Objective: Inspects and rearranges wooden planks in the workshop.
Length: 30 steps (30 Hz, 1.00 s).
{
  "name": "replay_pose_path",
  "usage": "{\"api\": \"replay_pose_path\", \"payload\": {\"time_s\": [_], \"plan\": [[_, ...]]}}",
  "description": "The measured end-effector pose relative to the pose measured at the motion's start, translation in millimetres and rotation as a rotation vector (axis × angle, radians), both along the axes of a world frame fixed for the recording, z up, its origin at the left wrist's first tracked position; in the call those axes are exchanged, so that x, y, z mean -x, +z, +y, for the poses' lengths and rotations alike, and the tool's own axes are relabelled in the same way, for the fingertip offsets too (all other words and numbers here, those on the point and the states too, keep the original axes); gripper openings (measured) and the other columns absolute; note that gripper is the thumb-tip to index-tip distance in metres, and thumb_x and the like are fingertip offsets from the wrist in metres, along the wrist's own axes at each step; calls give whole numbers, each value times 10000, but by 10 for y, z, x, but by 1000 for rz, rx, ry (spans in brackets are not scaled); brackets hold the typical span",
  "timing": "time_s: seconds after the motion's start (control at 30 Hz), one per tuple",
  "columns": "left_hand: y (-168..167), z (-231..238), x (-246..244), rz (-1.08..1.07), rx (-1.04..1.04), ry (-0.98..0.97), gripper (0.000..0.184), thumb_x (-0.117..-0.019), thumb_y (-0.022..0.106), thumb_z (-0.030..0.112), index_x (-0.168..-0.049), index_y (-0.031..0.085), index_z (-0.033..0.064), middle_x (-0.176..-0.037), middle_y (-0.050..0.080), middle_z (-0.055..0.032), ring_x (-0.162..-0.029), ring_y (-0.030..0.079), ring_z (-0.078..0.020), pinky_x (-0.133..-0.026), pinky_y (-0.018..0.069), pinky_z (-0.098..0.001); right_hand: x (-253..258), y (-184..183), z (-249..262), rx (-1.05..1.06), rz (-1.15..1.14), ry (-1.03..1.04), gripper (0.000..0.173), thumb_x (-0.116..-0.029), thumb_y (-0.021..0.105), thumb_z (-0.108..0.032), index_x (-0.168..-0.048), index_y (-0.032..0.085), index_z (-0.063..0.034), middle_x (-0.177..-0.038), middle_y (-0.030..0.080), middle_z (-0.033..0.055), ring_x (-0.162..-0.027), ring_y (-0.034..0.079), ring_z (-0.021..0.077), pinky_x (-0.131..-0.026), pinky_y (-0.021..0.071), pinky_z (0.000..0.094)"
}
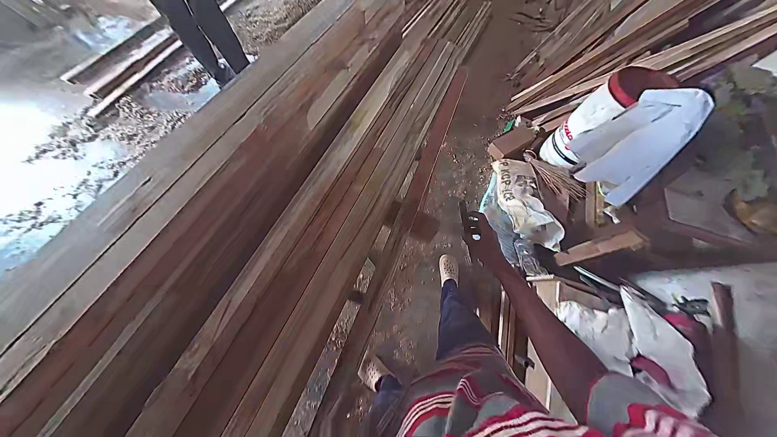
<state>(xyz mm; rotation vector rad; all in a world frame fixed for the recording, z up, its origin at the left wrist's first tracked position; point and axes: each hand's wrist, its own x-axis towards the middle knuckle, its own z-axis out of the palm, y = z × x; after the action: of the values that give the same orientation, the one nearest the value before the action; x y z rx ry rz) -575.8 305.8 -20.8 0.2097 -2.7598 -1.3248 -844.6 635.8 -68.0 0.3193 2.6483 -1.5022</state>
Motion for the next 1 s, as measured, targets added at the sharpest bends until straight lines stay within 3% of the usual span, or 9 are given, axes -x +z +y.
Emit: {"api": "replay_pose_path", "payload": {"time_s": [0.2,0.3,0.37,0.43,0.57,0.7,0.8,0.87,1.0], "plan": [[-118,2072,3648,-1,321,-274,684,-961,696,328,-1520,447,23,-1564,422,-247,-1444,426,-396,-1171,376,-541,576,-230,1043,143,35,-94,574,-933,651,-31,-1467,448,25,-1265,672,201,-1033,711,229,-854,595,363],[-538,2355,4577,57,687,-226,707,-989,634,241,-1582,319,18,-1609,344,-251,-1490,337,-430,-1184,333,-588,433,-223,1532,121,-32,-141,566,-931,649,-49,-1465,468,-2,-1237,685,171,-1018,708,220,-837,593,371],[-613,2352,4733,-15,885,-234,751,-971,627,114,-1609,246,11,-1640,260,-260,-1517,271,-431,-1207,314,-552,331,-272,1769,137,-61,-170,576,-928,649,-55,-1465,454,12,-1245,685,185,-1015,713,231,-830,594,381],[-536,2383,4758,-157,914,-247,623,-963,618,31,-1542,389,12,-1642,245,-262,-1481,321,-443,-1172,369,-537,238,-377,1940,174,-80,-209,580,-913,631,-35,-1456,442,41,-1227,684,209,-972,709,236,-794,584,380],[-319,2302,4750,-291,153,-222,689,-788,789,5,-1431,546,50,-1362,592,-213,-1105,667,-367,-926,569,-544,251,-524,2191,217,-183,-304,586,-933,624,-29,-1480,417,15,-1239,671,198,-940,700,225,-756,588,391],[-450,2090,4658,-517,-129,-322,630,-911,739,64,-1493,498,61,-1273,658,-233,-1122,673,-327,-1000,526,-528,546,-461,2253,206,-234,-249,578,-953,619,-22,-1488,402,15,-1275,651,219,-1003,697,242,-820,586,404],[-519,2012,4642,-679,-435,-299,431,-972,586,19,-1401,556,47,-1183,714,-157,-982,730,-221,-854,614,-385,802,-328,2232,199,-238,-192,575,-963,632,-12,-1492,405,-14,-1287,654,216,-1036,702,254,-862,585,431],[-572,1996,4596,-779,-553,-221,330,-1008,566,104,-1332,583,46,-1102,710,-124,-899,709,-177,-759,599,-333,931,-289,2192,203,-235,-145,567,-970,633,-21,-1490,411,-46,-1293,657,191,-1040,704,270,-858,592,467],[-291,2120,4649,-854,-272,-235,408,-1060,506,436,-1146,674,74,-960,712,-65,-805,682,-139,-705,572,-337,1069,-234,2062,212,-245,-3,571,-980,634,-42,-1498,398,-90,-1357,634,154,-1053,698,251,-860,582,447]]}}
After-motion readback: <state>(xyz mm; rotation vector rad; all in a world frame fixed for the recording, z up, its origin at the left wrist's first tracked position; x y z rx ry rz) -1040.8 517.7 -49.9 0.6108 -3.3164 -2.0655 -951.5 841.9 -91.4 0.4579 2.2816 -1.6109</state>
